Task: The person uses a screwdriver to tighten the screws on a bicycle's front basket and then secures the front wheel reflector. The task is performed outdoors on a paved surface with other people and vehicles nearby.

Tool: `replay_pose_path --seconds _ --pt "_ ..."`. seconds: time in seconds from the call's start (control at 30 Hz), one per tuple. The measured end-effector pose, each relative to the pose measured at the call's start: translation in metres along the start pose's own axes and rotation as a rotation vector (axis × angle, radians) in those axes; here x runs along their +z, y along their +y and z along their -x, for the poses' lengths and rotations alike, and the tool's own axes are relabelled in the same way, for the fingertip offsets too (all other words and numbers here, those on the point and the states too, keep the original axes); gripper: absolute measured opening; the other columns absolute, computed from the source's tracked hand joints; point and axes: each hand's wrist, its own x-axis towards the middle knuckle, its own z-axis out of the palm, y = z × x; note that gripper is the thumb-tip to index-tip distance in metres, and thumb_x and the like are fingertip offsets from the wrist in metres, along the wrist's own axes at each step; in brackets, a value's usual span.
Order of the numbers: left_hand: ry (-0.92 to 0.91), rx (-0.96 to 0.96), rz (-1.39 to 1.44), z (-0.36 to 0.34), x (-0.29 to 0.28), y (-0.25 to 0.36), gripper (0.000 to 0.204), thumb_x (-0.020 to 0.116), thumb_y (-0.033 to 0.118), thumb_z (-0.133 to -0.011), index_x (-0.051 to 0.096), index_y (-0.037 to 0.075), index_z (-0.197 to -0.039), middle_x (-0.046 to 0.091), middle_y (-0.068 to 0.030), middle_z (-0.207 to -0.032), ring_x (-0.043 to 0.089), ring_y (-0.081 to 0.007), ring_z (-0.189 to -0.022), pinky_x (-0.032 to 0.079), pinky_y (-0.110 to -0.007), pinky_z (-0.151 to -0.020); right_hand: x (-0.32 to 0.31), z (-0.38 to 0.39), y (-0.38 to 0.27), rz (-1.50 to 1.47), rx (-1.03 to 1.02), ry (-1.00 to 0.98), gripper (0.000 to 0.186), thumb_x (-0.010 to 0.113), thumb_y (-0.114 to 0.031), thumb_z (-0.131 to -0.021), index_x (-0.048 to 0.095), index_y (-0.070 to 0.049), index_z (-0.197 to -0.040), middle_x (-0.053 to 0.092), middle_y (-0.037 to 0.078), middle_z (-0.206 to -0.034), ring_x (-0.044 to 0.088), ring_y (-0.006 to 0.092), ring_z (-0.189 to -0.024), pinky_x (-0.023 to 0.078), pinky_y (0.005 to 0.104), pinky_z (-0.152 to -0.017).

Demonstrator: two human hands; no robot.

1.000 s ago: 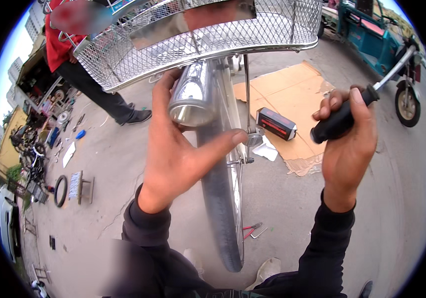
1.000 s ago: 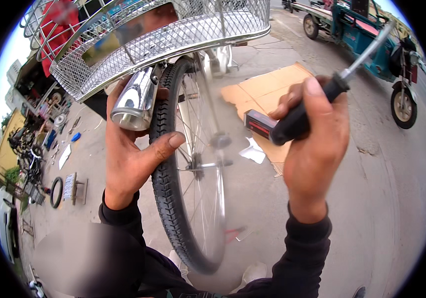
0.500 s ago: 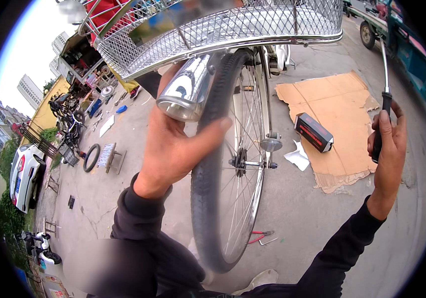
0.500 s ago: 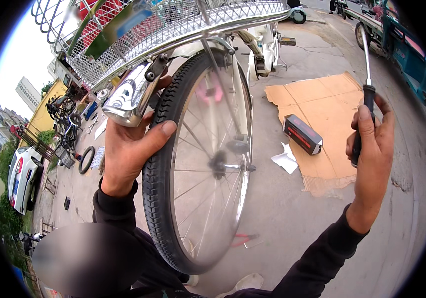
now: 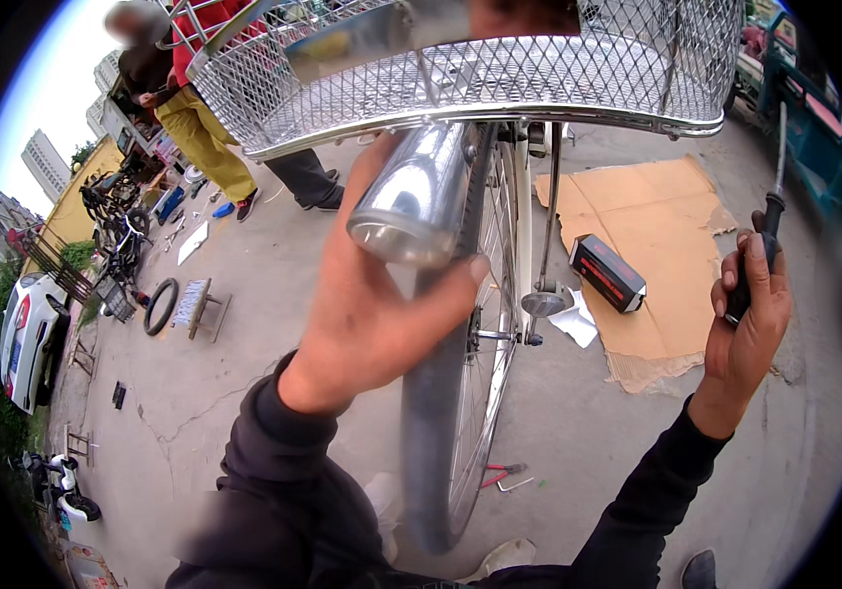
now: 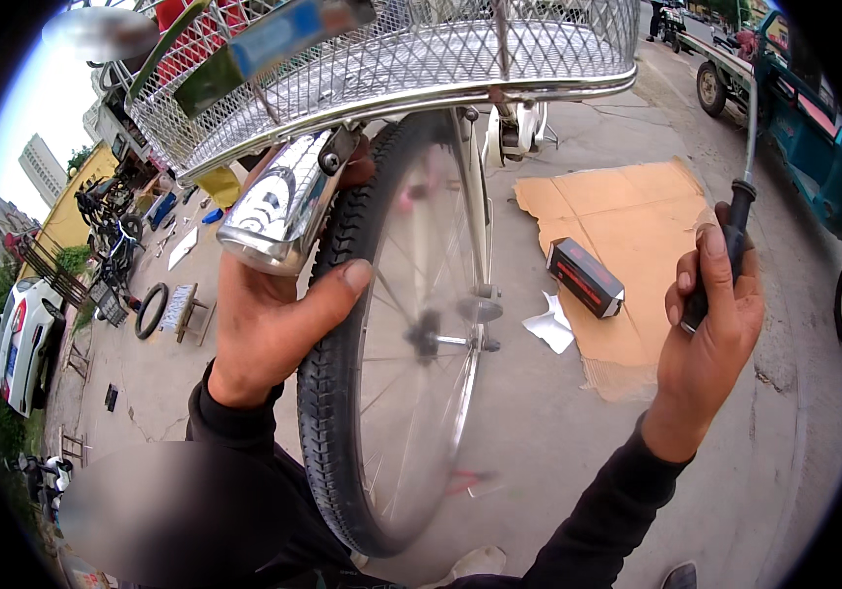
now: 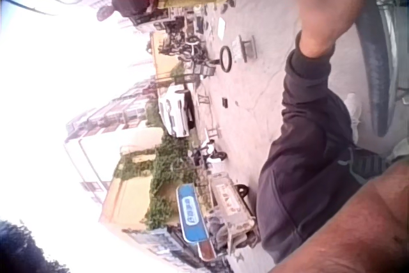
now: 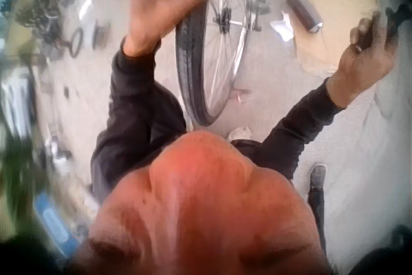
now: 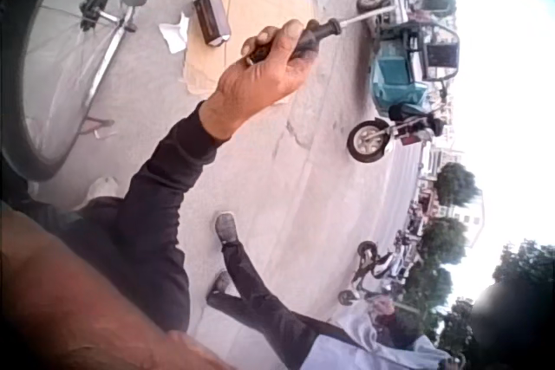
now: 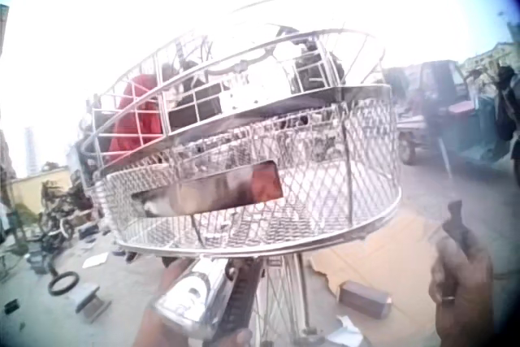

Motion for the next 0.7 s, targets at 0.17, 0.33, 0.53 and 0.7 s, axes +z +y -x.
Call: replay_pose_path --seconds 0.17,0.33,0.53,0.7 --pt "0.011 -0.025 -0.019 -0.001 0.005 0.009 0.074 0.067 -0.002 -0.076 0.034 -0.005 -0.142 0.049 -0.0157 -0.136 0.047 -0.0243 -0.130 0.034 -0.038 -0.110 0.038 0.018 -0.001 -0.314 -0.093 0.124 0.023 0.060 -0.028 -0.097 0.052 -0.007 -0.098 0.048 0.003 -0.078 0.050 0.0111 -0.061 0.039 0.0226 -0.051" --pt "0.062 -0.009 0.022 0.001 0.012 0.006 0.075 0.068 0.000 -0.077 0.032 -0.007 -0.142 0.047 -0.0148 -0.135 0.048 -0.0216 -0.125 0.036 -0.035 -0.107 0.084 0.039 -0.003 -0.156 -0.226 0.048 0.026 0.056 -0.029 -0.099 0.050 -0.005 -0.090 0.053 0.007 -0.083 0.059 0.0160 -0.067 0.048 0.0264 -0.055" --pt "0.127 0.060 0.021 0.003 0.017 0.005 0.075 0.073 0.004 -0.075 0.035 -0.009 -0.138 0.056 -0.0162 -0.124 0.054 -0.0215 -0.115 0.041 -0.033 -0.100 0.115 0.061 0.009 0.097 -0.353 -0.099 0.029 0.051 -0.028 -0.101 0.058 -0.001 -0.110 0.063 0.012 -0.108 0.065 0.0201 -0.097 0.057 0.0243 -0.062" --pt "0.112 0.086 -0.124 0.003 0.009 0.009 0.077 0.075 0.006 -0.073 0.035 -0.010 -0.137 0.058 -0.0220 -0.119 0.059 -0.0256 -0.108 0.045 -0.034 -0.095 0.137 0.056 0.033 0.028 -0.323 0.044 0.035 0.061 -0.027 -0.097 0.060 0.002 -0.115 0.061 0.013 -0.117 0.061 0.0178 -0.107 0.052 0.0309 -0.088"
